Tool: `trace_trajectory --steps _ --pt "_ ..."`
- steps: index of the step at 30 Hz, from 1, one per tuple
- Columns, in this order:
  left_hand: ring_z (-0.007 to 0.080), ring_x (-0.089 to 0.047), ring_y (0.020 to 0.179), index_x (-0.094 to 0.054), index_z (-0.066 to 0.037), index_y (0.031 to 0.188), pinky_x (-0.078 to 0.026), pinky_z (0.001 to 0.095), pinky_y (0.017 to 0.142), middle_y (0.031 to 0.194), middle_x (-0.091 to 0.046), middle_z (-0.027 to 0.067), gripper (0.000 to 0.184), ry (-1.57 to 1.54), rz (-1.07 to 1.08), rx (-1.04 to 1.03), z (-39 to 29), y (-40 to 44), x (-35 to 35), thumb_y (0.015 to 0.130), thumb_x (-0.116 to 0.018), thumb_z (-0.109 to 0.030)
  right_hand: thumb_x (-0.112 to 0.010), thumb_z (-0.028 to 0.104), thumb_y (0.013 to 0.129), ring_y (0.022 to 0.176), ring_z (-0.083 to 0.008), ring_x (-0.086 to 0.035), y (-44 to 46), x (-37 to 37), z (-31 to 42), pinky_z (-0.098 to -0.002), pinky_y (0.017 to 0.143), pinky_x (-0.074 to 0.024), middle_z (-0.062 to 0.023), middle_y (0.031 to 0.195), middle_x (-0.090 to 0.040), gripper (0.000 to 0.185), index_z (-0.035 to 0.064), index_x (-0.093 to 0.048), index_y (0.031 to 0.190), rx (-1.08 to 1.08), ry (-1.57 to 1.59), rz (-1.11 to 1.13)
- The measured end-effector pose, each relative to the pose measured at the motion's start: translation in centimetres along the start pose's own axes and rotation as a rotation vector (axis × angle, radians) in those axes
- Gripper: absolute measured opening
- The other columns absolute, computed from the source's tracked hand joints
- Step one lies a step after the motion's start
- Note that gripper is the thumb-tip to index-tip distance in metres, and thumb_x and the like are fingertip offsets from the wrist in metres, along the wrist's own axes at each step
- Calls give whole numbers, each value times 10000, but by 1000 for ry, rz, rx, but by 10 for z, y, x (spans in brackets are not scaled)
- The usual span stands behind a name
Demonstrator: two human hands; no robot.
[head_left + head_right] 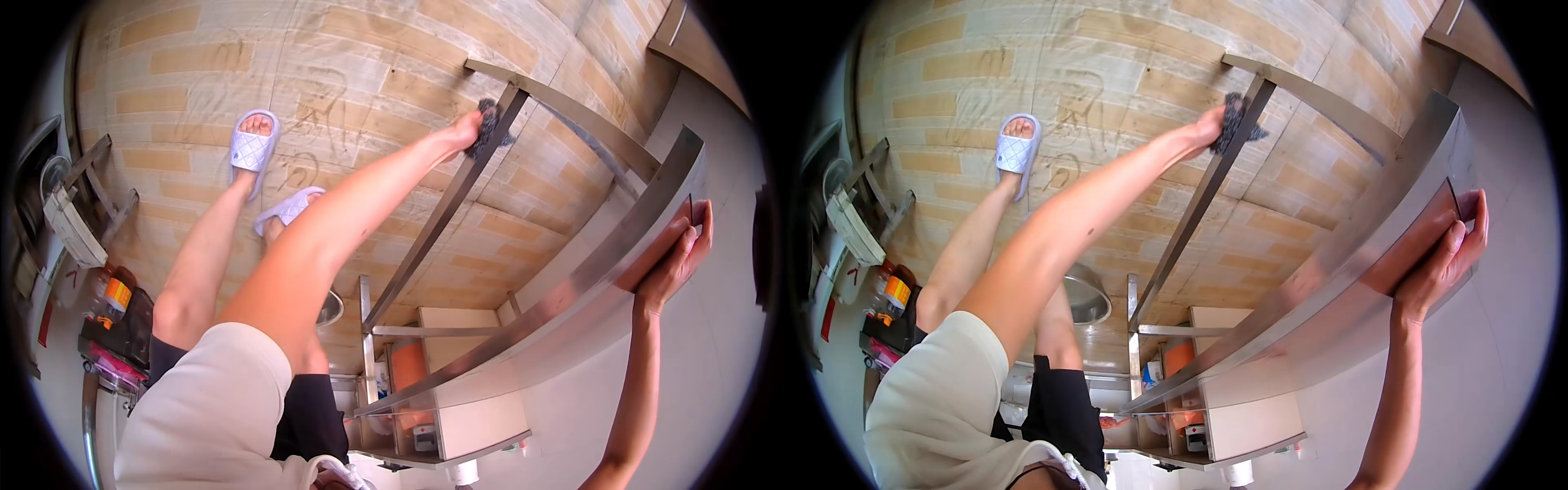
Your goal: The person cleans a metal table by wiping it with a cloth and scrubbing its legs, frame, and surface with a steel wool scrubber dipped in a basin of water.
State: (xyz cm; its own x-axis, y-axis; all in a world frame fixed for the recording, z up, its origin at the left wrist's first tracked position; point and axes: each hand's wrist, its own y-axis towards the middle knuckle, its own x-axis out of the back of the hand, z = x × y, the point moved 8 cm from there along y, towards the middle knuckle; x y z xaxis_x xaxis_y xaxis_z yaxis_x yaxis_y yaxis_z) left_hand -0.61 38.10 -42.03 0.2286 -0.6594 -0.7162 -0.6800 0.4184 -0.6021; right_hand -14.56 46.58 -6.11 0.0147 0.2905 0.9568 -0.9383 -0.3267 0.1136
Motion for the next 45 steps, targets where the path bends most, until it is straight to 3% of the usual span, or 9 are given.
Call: trace_trajectory --steps 6,13,17,19,21,24,27,29,45 --pt "176 -570 989 -527 -69 1160 -442 320 869 1071 -616 92 514 -22 -161 -227 11 -43 -10 970 -197 -415 -340 392 929 1215 -227 -362 2 0 1 -339 1038 -245 -102 1290 -404 492 67 -415 1291 8 -15 5" --pt "135 -567 869 -514 -55 1148 -460 284 754 978 -621 78 476 78 -18 29 -62 34 -2 968 -259 -413 -336 406 929 1229 -230 -341 2 -1 1 -346 1033 -242 -109 1303 -385 513 54 -403 1296 32 -31 18" --pt "188 -530 970 -464 -54 1171 -437 310 825 1048 -574 103 386 173 -200 -266 -70 23 -4 928 -414 -349 -335 397 931 1231 -229 -341 3 0 1 -345 1038 -240 -105 1304 -385 509 51 -398 1298 25 -59 21" --pt "256 -471 1069 -399 -30 1237 -369 347 935 1167 -495 143 431 750 -675 -396 -68 4 -9 889 -472 -273 -332 391 934 1234 -231 -336 1 -1 2 -346 1041 -236 -105 1305 -385 505 48 -395 1300 28 -34 30" --pt "313 -345 1199 -236 -32 1372 -241 382 1046 1337 -315 179 603 556 -801 -390 -54 -7 -20 890 -472 -308 -330 384 937 1239 -232 -329 5 0 3 -347 1045 -231 -105 1307 -382 501 45 -392 1300 40 -30 10" --pt "253 -213 1302 -234 -2 1371 -192 402 1066 1395 -283 141 634 -161 -592 -509 -98 2 -23 943 -280 -468 -327 367 940 1249 -232 -313 3 0 3 -349 1052 -218 -106 1318 -370 491 42 -387 1303 48 -41 33" --pt "291 -229 1286 -553 -80 1171 -152 411 1065 1309 -423 144 420 601 -670 -552 -126 20 -29 933 -346 -358 -327 360 937 1248 -227 -311 4 -1 2 -347 1052 -212 -103 1323 -369 488 44 -382 1305 25 -24 26" --pt "297 -326 1209 -638 -98 1038 -181 406 1037 1217 -507 136 365 561 -738 -652 -122 22 -13 917 -375 -321 -326 360 934 1245 -225 -314 2 -1 1 -344 1048 -213 -102 1322 -369 490 45 -379 1306 4 -20 32" --pt "259 -393 1111 -583 -117 978 -278 387 964 1066 -543 23 168 503 -537 -1084 -195 -124 -172 868 -485 -198 -305 372 931 1237 -241 -306 4 -3 -1 -359 1037 -215 -118 1337 -344 525 14 -347 1313 28 -31 64"
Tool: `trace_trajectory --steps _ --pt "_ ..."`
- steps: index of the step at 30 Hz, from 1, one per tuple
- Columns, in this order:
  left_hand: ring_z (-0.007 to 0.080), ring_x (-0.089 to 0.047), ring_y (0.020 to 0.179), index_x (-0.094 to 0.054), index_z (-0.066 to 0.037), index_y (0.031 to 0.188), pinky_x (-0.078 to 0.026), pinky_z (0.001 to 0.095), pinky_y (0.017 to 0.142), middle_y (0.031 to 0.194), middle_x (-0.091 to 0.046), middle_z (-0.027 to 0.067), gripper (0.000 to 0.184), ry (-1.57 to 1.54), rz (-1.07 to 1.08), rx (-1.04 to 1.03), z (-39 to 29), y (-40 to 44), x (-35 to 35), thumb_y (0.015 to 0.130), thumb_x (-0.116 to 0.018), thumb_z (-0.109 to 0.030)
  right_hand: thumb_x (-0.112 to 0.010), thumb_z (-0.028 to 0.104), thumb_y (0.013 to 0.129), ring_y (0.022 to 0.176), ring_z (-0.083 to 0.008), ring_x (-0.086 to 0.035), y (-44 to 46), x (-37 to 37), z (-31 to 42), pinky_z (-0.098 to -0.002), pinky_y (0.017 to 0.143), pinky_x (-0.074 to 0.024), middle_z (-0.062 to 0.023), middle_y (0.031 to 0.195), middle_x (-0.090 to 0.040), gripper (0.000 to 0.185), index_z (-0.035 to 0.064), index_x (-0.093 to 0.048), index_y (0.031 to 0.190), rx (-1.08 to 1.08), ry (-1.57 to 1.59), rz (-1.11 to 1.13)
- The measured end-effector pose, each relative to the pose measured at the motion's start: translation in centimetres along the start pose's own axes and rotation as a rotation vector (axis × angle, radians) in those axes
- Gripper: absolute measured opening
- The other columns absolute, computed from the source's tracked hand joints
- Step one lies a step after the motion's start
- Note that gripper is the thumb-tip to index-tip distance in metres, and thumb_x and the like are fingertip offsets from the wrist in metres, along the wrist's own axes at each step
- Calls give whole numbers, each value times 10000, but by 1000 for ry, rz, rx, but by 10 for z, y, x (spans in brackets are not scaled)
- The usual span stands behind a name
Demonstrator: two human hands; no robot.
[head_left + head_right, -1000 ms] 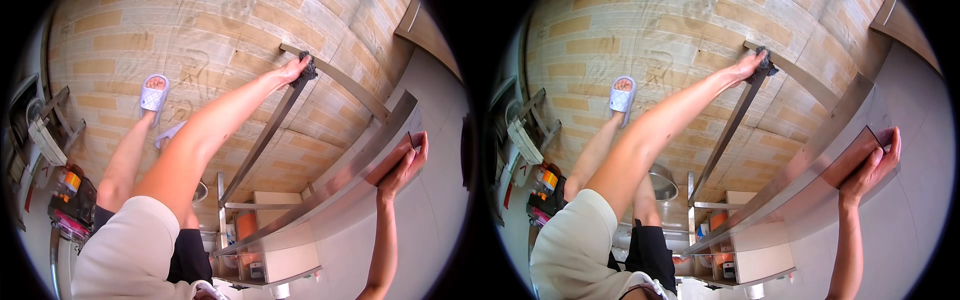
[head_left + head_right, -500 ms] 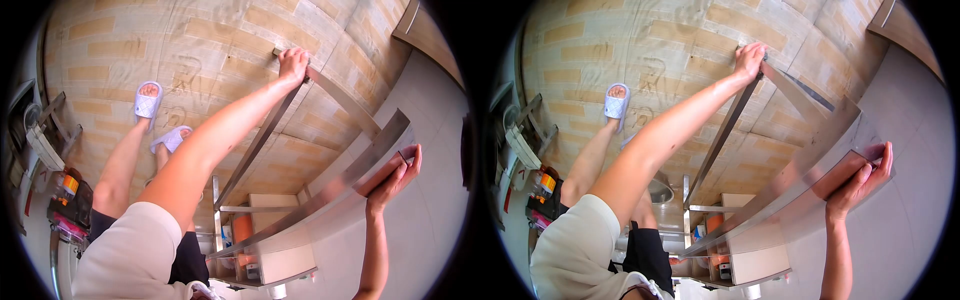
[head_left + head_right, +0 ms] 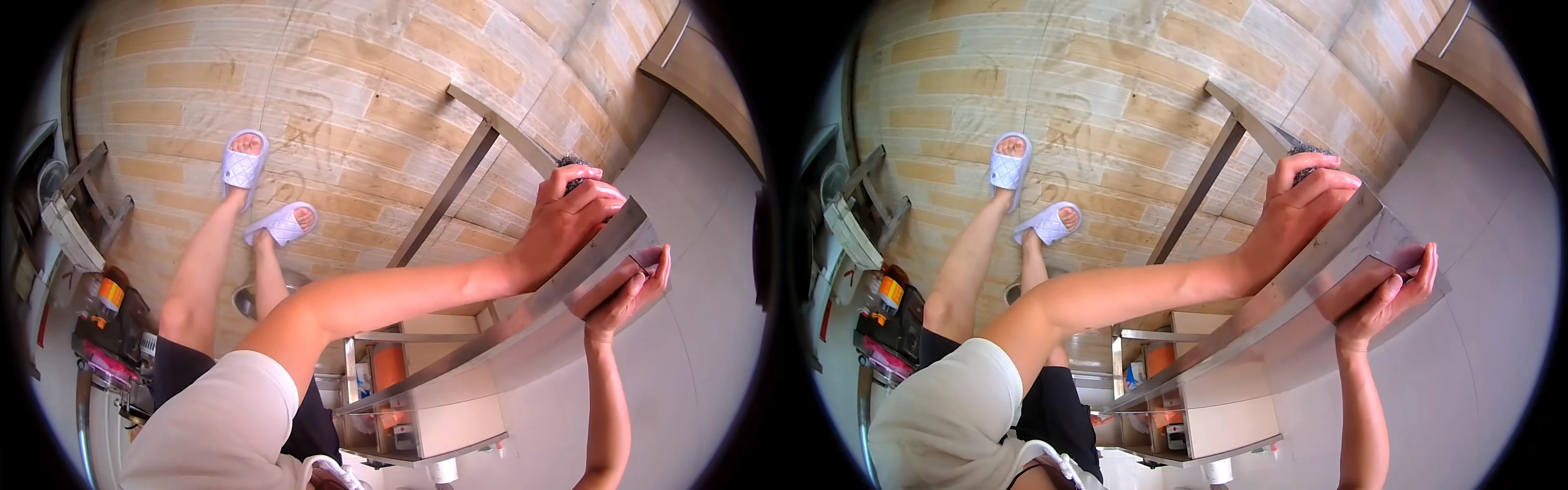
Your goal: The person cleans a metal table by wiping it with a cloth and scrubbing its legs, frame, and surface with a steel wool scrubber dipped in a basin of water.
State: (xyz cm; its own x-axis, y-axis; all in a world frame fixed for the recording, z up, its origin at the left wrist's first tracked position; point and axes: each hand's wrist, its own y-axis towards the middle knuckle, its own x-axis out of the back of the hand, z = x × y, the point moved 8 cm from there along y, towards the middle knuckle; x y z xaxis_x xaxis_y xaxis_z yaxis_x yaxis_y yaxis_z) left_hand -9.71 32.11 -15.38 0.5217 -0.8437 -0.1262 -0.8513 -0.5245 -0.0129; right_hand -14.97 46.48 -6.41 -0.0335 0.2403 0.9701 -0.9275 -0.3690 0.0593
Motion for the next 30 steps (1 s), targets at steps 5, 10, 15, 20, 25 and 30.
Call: trace_trajectory --steps 5,10,15,20,25,30 --pt "286 -384 1124 -625 -143 971 -281 396 983 1030 -582 61 485 243 99 186 134 10 21 942 -264 -465 -310 351 930 1238 -235 -304 0 1 -1 -358 1036 -218 -115 1344 -330 512 16 -342 1316 -6 -5 3" --pt "304 -410 1067 -436 -68 1258 -300 387 950 1138 -509 128 418 426 -103 198 206 -12 37 942 -368 -332 -314 338 931 1216 -218 -322 -1 0 -1 -344 1028 -225 -103 1327 -338 491 29 -352 1311 -8 33 -7" --pt "339 -487 956 -311 -33 1298 -399 398 837 1059 -498 188 549 445 120 450 201 -106 51 830 -572 -154 -326 353 931 1216 -210 -325 -1 0 -3 -343 1032 -223 -92 1298 -355 485 38 -371 1298 -22 42 -26" --pt "368 -481 1018 -283 -6 1285 -405 402 857 1113 -479 217 578 446 317 630 206 -272 87 818 -597 -139 -329 350 933 1211 -221 -344 -5 -2 -3 -341 1029 -236 -102 1285 -382 476 37 -392 1287 -29 52 -42" --pt "377 -557 884 -443 -1 1107 -442 446 789 979 -559 205 370 633 841 1156 187 -439 146 838 -573 -218 -339 340 932 1188 -240 -370 -3 4 -5 -326 1008 -255 -123 1277 -401 472 20 -422 1268 58 16 -52" --pt "209 -615 832 -464 -7 1189 -467 311 741 997 -586 131 382 -162 167 1100 96 -245 125 935 -434 -292 -361 356 920 1198 -282 -362 -1 7 2 -360 1009 -248 -147 1282 -420 492 -1 -437 1251 107 -31 -76"
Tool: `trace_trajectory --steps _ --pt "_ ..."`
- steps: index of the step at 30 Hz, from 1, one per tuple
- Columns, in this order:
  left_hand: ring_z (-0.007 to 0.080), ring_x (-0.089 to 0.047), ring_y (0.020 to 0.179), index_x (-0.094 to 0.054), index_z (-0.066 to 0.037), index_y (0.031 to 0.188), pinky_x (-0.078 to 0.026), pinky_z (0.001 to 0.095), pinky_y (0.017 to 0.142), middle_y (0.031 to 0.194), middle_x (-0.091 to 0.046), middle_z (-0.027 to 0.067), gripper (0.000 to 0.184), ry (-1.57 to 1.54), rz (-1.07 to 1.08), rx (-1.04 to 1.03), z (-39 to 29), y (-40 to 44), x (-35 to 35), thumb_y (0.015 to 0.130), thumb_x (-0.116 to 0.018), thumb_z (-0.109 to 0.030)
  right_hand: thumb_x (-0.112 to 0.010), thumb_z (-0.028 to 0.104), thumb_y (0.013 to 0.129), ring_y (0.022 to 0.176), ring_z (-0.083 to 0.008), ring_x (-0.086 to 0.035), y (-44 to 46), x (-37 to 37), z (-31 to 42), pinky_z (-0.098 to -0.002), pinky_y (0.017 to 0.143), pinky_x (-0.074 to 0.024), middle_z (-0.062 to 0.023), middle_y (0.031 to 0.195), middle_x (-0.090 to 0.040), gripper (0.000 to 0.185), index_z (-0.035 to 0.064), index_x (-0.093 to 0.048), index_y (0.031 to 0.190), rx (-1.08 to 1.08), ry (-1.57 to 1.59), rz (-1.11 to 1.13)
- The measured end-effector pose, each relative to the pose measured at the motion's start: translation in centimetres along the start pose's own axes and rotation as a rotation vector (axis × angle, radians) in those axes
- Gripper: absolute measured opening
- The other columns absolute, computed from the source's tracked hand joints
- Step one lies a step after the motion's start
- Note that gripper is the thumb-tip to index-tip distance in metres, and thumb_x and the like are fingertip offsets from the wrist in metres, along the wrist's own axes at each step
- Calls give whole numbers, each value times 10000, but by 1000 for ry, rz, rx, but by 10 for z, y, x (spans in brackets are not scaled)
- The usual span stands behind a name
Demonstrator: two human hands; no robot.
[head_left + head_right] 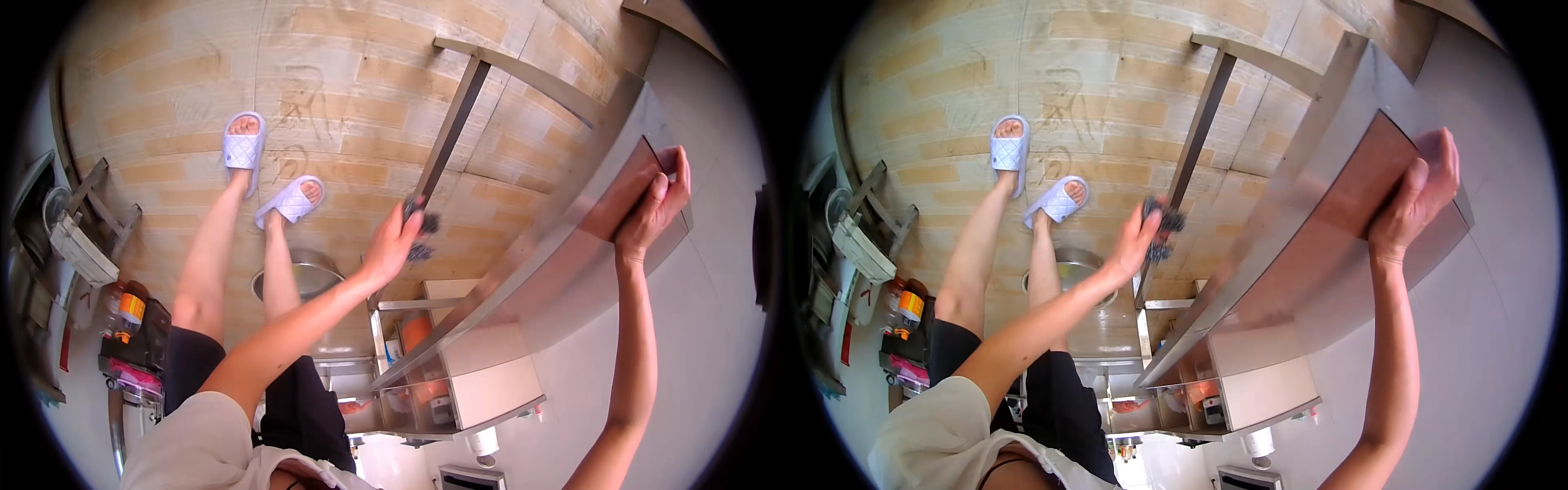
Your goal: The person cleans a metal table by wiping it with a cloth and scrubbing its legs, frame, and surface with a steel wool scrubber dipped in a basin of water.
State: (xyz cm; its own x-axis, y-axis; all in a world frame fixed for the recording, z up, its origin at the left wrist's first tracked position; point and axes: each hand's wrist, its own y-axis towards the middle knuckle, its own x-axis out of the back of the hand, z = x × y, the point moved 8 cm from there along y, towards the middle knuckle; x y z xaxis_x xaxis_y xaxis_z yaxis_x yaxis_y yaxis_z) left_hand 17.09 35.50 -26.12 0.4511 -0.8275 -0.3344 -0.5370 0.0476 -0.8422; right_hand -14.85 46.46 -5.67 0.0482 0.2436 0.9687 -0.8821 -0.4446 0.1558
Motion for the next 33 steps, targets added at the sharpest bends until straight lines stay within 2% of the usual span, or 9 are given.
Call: trace_trajectory --steps 4,7,8,10,15,19,26,31,33 --pt "188 -534 1025 -496 25 1174 -390 310 895 1082 -571 118 621 -92 379 -488 -237 13 -72 934 -289 -510 -370 367 919 1208 -283 -356 3 5 5 -375 1022 -227 -139 1290 -424 477 35 -446 1254 22 -16 -25" --pt "122 -475 974 -379 -14 1287 -374 264 855 1117 -512 58 656 -333 480 -323 -265 30 -109 920 -281 -550 -380 357 911 1214 -272 -344 3 5 4 -377 1022 -225 -128 1292 -421 462 65 -441 1265 14 -30 -39" --pt "131 -454 1015 -329 -18 1318 -356 267 896 1148 -487 57 654 -370 684 -297 -260 26 -122 922 -303 -537 -380 353 911 1214 -269 -343 2 5 3 -377 1022 -226 -126 1290 -421 458 67 -441 1264 17 -39 -41" --pt "145 -405 1081 -268 -25 1346 -295 271 969 1198 -432 58 645 -217 418 -485 -246 30 -120 923 -354 -505 -379 346 909 1216 -269 -339 4 6 2 -378 1024 -227 -123 1289 -419 454 67 -440 1261 -7 -36 -47" --pt "193 -10 1367 -62 18 1401 -68 309 1104 1482 -67 120 700 9 551 9 -110 -55 -94 945 -299 -458 -379 326 905 1219 -273 -327 2 5 5 -382 1028 -228 -123 1290 -409 444 63 -439 1256 -40 -28 -30" --pt "187 -74 1364 -60 32 1396 -89 297 1102 1478 -103 121 673 -135 483 114 -61 -91 -82 956 -316 -407 -381 323 904 1217 -270 -330 2 4 4 -379 1029 -225 -125 1288 -411 442 65 -439 1258 -25 -17 -36" --pt "181 -347 1206 -259 13 1364 -240 337 1045 1339 -371 130 763 -254 614 -133 -238 31 -128 884 -389 -566 -398 302 899 1220 -269 -332 1 5 2 -375 1025 -227 -117 1286 -418 418 82 -451 1251 -5 -26 -47" --pt "211 -103 1363 -131 13 1395 -118 289 1100 1474 -85 159 735 -6 450 -31 -128 -56 -95 921 -301 -523 -420 295 892 1199 -265 -369 1 7 0 -369 1018 -243 -102 1255 -453 401 87 -471 1231 23 -16 -107" --pt "209 -118 1355 -157 45 1381 -110 281 1099 1461 -150 154 711 99 379 51 -12 -98 -74 937 -231 -505 -433 308 888 1175 -273 -388 2 9 0 -367 1004 -265 -108 1238 -467 398 81 -485 1211 42 -23 -128"
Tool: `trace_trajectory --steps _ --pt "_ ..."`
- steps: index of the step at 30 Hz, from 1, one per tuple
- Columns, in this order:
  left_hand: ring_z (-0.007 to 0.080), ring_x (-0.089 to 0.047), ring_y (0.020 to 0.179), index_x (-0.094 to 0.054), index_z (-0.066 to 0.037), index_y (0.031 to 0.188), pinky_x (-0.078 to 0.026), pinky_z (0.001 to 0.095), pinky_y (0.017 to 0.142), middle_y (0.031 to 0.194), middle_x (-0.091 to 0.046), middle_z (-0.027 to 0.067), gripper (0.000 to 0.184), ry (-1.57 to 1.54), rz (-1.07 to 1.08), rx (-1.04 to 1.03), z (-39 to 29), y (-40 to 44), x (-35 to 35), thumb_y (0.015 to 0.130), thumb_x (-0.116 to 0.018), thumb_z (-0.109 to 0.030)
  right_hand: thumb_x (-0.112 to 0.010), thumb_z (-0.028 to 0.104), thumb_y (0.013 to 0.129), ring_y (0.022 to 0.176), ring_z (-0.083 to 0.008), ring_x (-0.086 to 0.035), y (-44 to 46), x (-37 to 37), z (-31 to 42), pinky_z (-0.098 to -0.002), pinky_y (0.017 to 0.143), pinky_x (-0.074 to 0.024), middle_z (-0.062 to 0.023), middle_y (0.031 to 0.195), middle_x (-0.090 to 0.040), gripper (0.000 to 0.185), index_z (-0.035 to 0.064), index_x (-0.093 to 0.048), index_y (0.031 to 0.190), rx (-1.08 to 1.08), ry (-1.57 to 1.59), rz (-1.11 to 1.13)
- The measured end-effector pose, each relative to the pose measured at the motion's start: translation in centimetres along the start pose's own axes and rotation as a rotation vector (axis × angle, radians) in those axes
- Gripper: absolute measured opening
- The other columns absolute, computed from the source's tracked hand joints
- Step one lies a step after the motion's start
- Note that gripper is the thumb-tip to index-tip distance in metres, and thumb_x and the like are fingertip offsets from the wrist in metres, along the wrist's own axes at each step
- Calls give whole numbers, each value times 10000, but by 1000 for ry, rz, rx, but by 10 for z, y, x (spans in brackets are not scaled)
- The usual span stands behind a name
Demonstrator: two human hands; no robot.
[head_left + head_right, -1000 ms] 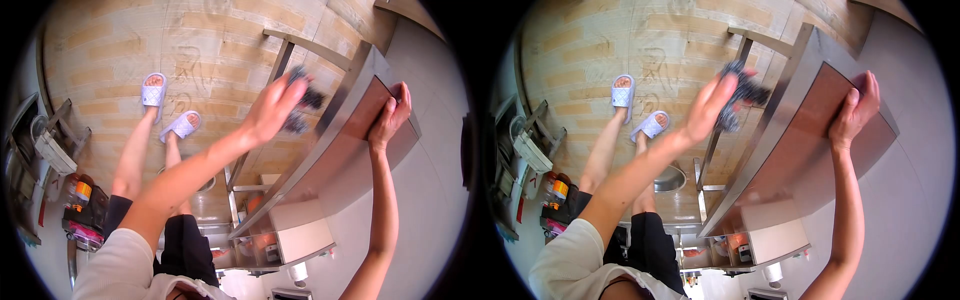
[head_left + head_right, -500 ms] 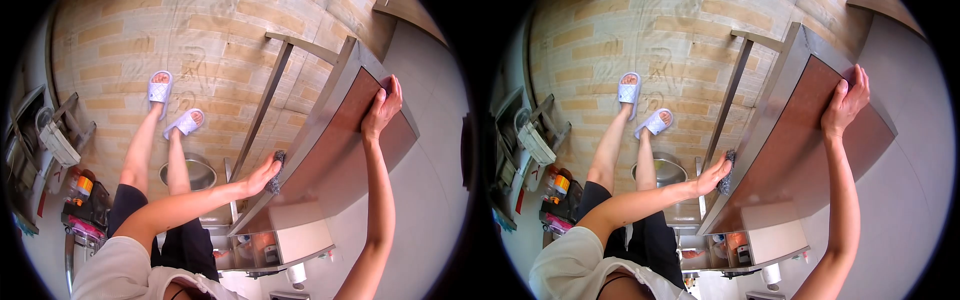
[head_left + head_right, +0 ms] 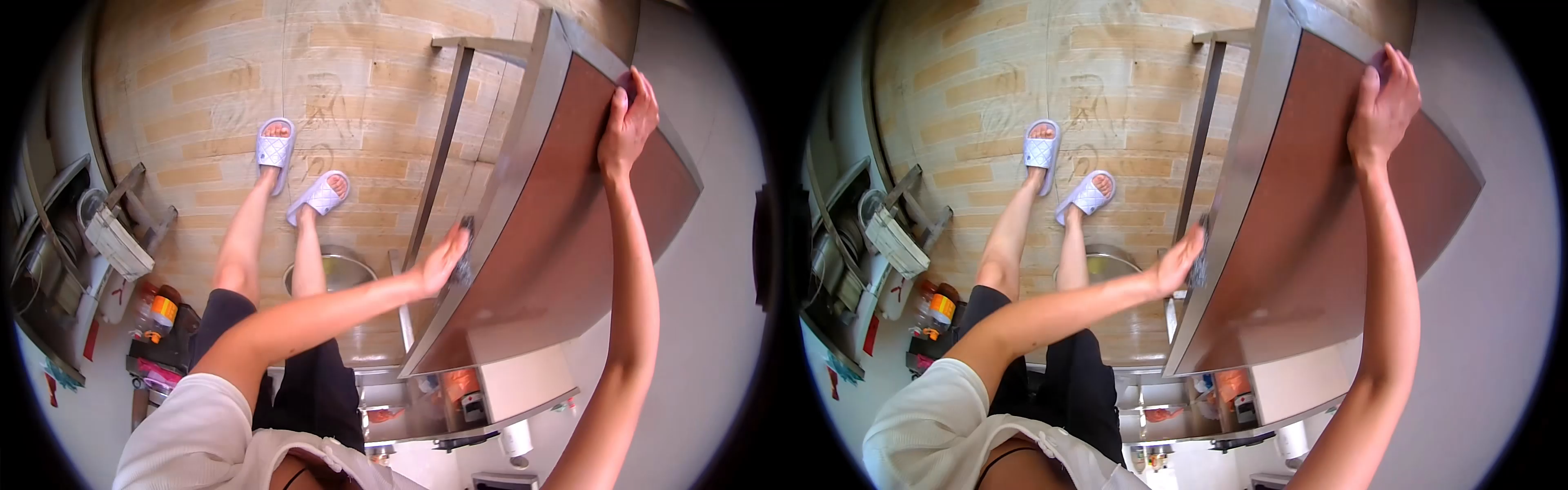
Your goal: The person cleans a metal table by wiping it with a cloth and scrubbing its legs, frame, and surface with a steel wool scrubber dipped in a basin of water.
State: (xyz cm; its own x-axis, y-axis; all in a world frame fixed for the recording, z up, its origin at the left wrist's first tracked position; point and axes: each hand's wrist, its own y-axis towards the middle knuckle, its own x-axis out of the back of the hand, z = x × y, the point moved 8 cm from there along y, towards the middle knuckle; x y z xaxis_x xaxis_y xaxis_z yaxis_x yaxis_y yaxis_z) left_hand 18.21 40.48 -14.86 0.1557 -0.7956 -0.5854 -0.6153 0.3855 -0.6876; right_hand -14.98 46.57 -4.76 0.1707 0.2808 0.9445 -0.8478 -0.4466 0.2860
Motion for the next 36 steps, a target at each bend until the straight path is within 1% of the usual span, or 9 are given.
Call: trace_trajectory --steps 5,7,10,12,15,19,23,29,36 --pt "258 -374 1183 -379 35 1195 -274 317 1005 1201 -430 199 540 217 -164 82 174 -108 -11 953 -295 -440 -458 309 897 1166 -271 -408 -5 7 2 -365 1006 -274 -120 1242 -465 367 105 -513 1198 48 -112 -132" --pt "260 -435 1076 -412 39 1091 -325 349 946 1095 -471 201 477 519 73 263 210 -144 -8 943 -353 -412 -476 294 890 1221 -296 -339 -12 17 7 -402 1027 -245 -145 1302 -383 450 95 -397 1285 -138 -264 -121" --pt "240 -470 973 -415 27 1054 -364 355 886 1017 -501 170 447 322 120 615 223 -196 38 926 -400 -402 -528 172 866 1176 -318 -386 -54 79 61 -388 1003 -296 -173 1227 -424 406 37 -428 1235 -197 25 -318" --pt "183 -501 890 -427 8 1069 -411 315 803 952 -530 113 409 356 29 742 204 -210 91 914 -457 -369 -549 161 863 1046 -203 -500 -119 123 104 -307 885 -405 -114 1169 -507 274 50 -545 1113 -376 365 -371" --pt "145 -504 836 -451 13 1072 -423 291 758 940 -537 98 368 426 -57 643 180 -208 149 920 -466 -321 -449 62 866 922 -177 -550 -253 162 179 -276 810 -442 -101 1027 -577 222 4 -560 1050 -644 377 -201" --pt "242 -477 1065 -332 49 1250 -364 336 917 1154 -495 178 574 895 44 675 228 -207 195 907 -457 -395 -465 79 889 870 -199 -587 -485 141 315 -291 730 -476 -113 998 -572 202 5 -567 1046 -1509 583 -182" --pt "389 -399 1185 -242 78 1322 -356 407 972 1328 -316 298 709 1387 149 696 279 -229 197 869 -491 -407 -484 104 892 871 -205 -594 -651 109 456 -293 738 -480 -117 1006 -587 202 14 -569 1052 -1984 646 -166" --pt "364 -426 1156 -337 -64 1318 -340 405 989 1260 -375 242 607 1732 270 532 269 -189 309 843 -520 -395 -555 184 851 827 -187 -581 -862 -8 560 -311 742 -479 -103 946 -608 266 43 -561 1076 -2202 567 127" --pt "349 -361 1228 -357 -41 1319 -298 386 1022 1324 -370 222 632 1812 299 320 291 -80 331 838 -526 -415 -631 283 771 1082 -347 -477 -1046 -149 549 -429 930 -377 -205 1156 -514 583 2 -411 1232 -2381 191 52"
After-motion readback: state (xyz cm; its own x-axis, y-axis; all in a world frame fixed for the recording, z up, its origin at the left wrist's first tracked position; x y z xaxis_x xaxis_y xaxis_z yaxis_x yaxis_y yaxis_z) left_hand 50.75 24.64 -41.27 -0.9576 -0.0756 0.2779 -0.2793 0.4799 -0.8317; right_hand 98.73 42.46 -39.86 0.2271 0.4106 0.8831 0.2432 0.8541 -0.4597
